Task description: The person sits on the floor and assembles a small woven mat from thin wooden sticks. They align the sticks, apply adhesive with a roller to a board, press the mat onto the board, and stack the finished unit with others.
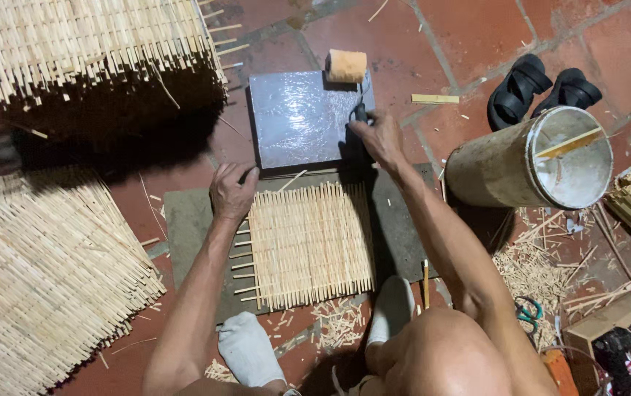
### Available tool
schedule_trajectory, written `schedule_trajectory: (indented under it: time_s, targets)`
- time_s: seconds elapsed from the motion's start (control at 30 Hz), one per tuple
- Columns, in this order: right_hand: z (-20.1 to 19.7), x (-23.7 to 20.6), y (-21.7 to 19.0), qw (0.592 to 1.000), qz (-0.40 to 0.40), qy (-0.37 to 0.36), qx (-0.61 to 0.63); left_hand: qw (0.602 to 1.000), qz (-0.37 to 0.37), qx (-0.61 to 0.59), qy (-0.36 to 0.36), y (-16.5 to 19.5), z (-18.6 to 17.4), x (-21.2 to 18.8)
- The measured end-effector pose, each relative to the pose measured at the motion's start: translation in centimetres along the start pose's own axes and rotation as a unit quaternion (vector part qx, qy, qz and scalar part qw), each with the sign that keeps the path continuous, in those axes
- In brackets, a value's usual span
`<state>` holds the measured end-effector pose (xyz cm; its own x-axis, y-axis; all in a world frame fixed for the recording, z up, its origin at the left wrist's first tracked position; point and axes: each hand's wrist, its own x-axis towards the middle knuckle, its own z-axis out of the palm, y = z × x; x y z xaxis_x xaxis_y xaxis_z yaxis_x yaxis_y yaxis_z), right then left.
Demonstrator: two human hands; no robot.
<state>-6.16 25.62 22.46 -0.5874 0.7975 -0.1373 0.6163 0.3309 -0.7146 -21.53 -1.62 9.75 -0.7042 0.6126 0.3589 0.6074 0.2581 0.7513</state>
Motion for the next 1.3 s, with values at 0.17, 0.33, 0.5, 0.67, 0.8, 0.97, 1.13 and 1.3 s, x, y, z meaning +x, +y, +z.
schedule_trajectory:
  time_s: [0.17,0.33,0.5,0.67,0.8,0.97,1.13,1.3]
  targets:
    - [0.6,-10.2,5.8,0.999,0.011,-0.049,-0.004,1.0,-0.023,0.01,-0.005,0.0,0.0,0.2]
    - [0.7,-17.0,8.8,0.998,0.048,-0.015,0.047,1.0,-0.016,-0.007,-0.001,-0.3,0.1,0.0]
    - [2.3,-9.1,4.4,0.999,-0.042,-0.006,0.019,1.0,-0.007,-0.001,0.009,-0.3,0.1,0.1]
    - [5.0,-0.6,-1.7,0.999,-0.023,-0.036,0.021,0.999,-0.018,-0.02,0.022,-0.4,-0.1,0.4]
    - [5.8,-2.8,-0.2,0.999,-0.009,-0.049,0.002,0.999,-0.014,-0.031,0.03,-0.7,-0.1,0.3]
    - [5.2,-15.6,5.2,0.993,0.069,-0.084,0.052,0.999,0.001,-0.026,0.03,-1.1,0.0,0.1]
    - [5.1,-17.2,6.1,0.991,0.06,-0.054,0.104,0.999,0.001,-0.036,0.029,-0.9,-0.1,0.0]
    - [7.7,-5.7,1.0,0.993,-0.105,0.006,0.045,0.999,-0.001,-0.038,0.032,-0.9,-0.4,0.2]
